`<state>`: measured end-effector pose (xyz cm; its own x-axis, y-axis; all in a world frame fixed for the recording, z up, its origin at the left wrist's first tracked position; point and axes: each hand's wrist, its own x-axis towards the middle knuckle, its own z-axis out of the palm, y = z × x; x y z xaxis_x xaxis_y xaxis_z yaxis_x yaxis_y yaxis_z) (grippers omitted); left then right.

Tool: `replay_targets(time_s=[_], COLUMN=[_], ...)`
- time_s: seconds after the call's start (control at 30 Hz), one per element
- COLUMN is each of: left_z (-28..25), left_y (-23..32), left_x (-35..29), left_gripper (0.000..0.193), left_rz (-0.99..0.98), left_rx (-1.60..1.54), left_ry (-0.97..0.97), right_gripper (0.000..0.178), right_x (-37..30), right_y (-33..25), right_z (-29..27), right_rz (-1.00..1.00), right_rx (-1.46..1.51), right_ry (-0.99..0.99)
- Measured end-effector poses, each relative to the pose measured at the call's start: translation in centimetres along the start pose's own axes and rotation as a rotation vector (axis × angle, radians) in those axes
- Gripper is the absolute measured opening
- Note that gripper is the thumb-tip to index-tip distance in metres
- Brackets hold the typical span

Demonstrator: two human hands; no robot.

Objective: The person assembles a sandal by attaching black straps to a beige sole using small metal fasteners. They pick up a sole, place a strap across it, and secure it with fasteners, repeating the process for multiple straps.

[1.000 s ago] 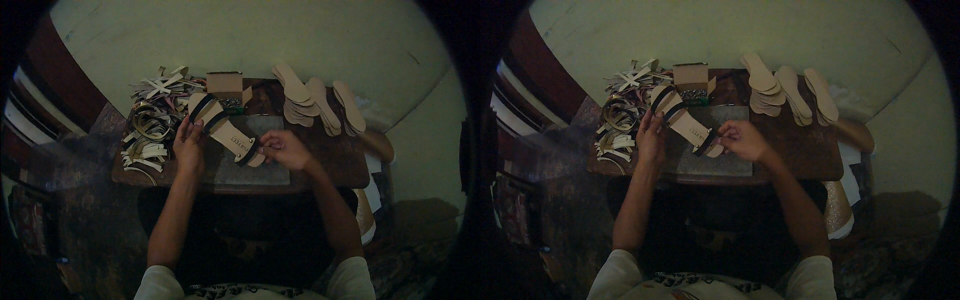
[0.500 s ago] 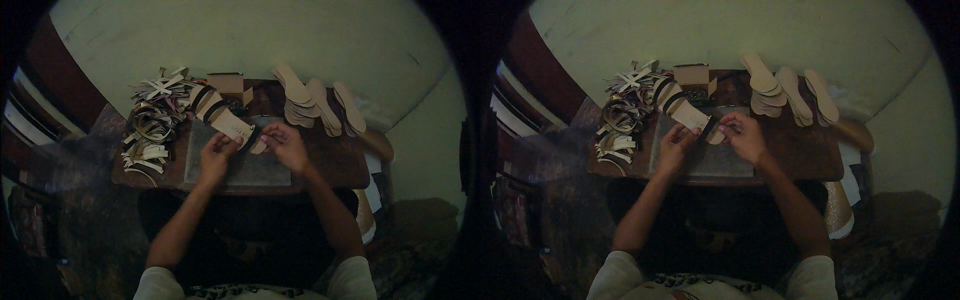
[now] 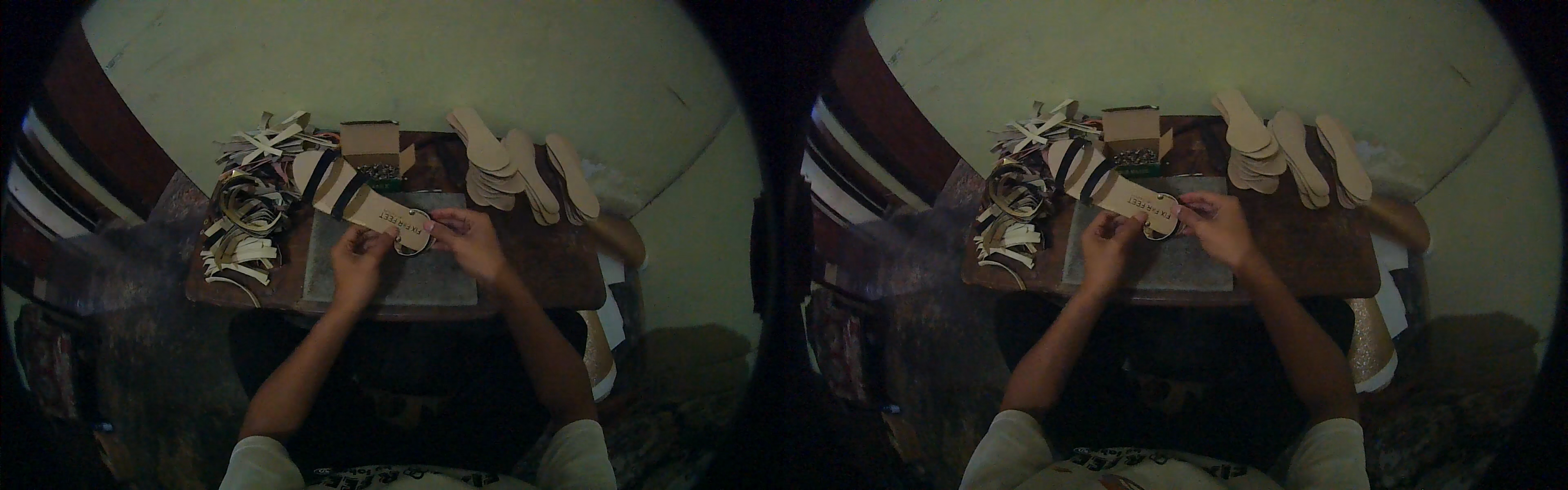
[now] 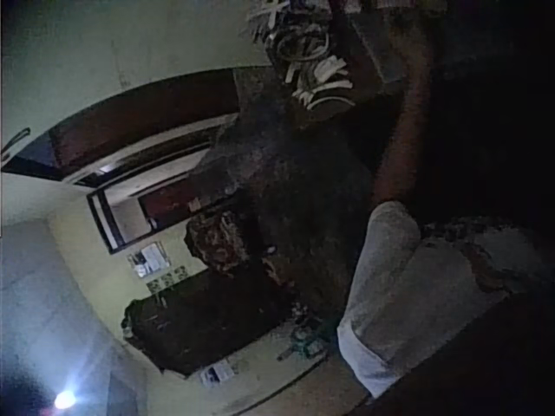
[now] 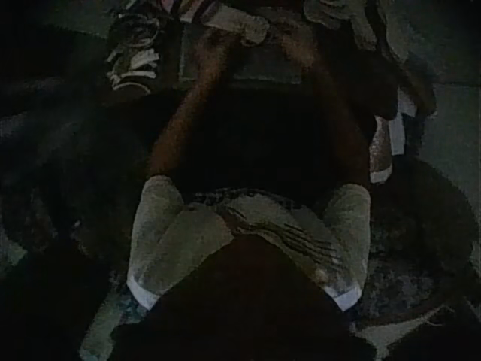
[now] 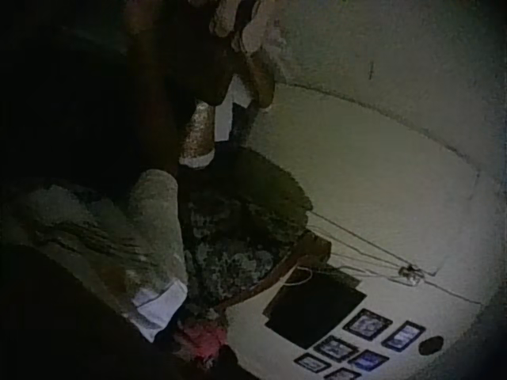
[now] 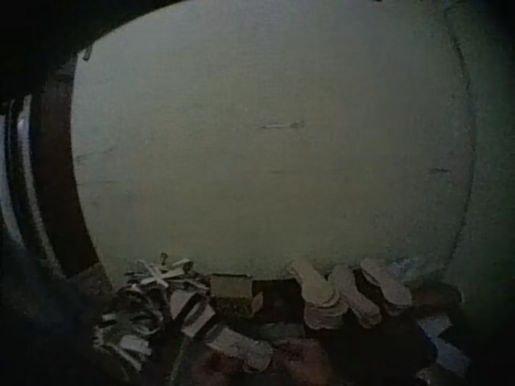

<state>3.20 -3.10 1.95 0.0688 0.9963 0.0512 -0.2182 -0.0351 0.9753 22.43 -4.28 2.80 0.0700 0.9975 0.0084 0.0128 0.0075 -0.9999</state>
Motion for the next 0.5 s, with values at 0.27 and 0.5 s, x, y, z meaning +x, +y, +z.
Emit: replay_targets(time_s=[0.27, 0.5], left_z=[0.1, 0.1], left_y=[-0.6, -0.2], left_x=[0.1, -0.5], left_gripper=[0.022, 0.026], left_rz=[-0.105, -0.242], left_rx=[-0.153, -0.175], left_ry=[-0.032, 0.079], right_gripper=[0.046, 0.074], right_x=[0.3, -1.4], right_y=[0.1, -0.8], right_z=[-0.2, 1.9], right_rz=[-0.013, -0.075], right_rx=[0.025, -0.152], right_ry=[0.044, -0.079])
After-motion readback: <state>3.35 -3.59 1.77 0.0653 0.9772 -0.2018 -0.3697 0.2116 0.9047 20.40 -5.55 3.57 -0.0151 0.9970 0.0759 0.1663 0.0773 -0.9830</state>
